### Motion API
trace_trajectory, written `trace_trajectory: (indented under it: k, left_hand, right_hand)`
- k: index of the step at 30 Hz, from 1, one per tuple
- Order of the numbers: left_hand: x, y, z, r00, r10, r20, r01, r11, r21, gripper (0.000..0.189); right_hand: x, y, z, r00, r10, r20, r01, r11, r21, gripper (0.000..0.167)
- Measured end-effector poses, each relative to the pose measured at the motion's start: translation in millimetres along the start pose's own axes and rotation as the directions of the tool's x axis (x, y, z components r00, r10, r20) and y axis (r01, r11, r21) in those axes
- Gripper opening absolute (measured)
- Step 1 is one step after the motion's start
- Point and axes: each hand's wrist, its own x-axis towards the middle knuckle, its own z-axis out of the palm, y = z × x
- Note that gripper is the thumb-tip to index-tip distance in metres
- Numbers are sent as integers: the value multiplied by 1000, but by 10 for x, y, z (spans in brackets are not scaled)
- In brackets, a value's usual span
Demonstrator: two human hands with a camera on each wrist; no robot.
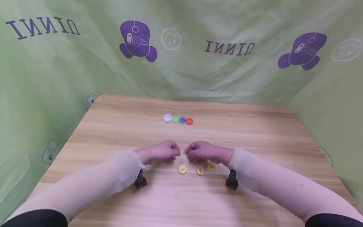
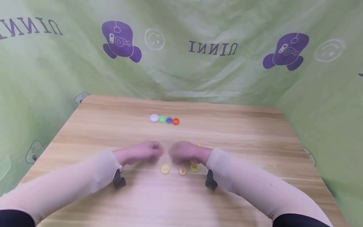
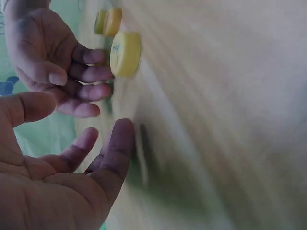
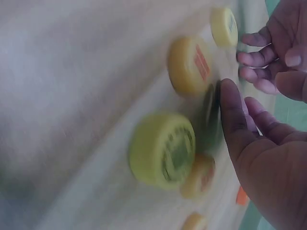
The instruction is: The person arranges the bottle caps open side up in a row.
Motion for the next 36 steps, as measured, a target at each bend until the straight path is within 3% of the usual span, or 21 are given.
trace_trajectory:
  k: [4, 9, 13, 20, 28, 36]
  left_hand:
    - [-166, -93, 64, 1000, 5, 28, -5, 1000, 22, 16]
    - [-287, -125, 114, 996, 0, 91, 7, 997, -71, 17]
    - [-313, -123, 135, 993, -13, 114, 29, 990, -140, 25]
    - [-223, -81, 138, 994, 1, 105, 17, 987, -162, 34]
    - [-92, -70, 106, 1000, 10, 21, -6, 986, -168, 33]
    - [-69, -108, 124, 999, 41, -23, -43, 997, -66, 35]
  right_hand:
    - [-53, 7, 81, 1000, -5, 25, 6, 1000, -29, 32]
    - [-103, 24, 106, 1000, 2, 10, -1, 995, -98, 31]
    - [-115, 50, 140, 1000, 0, 14, 1, 996, -90, 30]
    - [-79, 98, 174, 998, -53, 17, 54, 996, -72, 31]
    - [24, 146, 243, 980, -133, -150, 101, 974, -201, 30]
    - [104, 124, 346, 955, -209, -212, 103, 900, -423, 25]
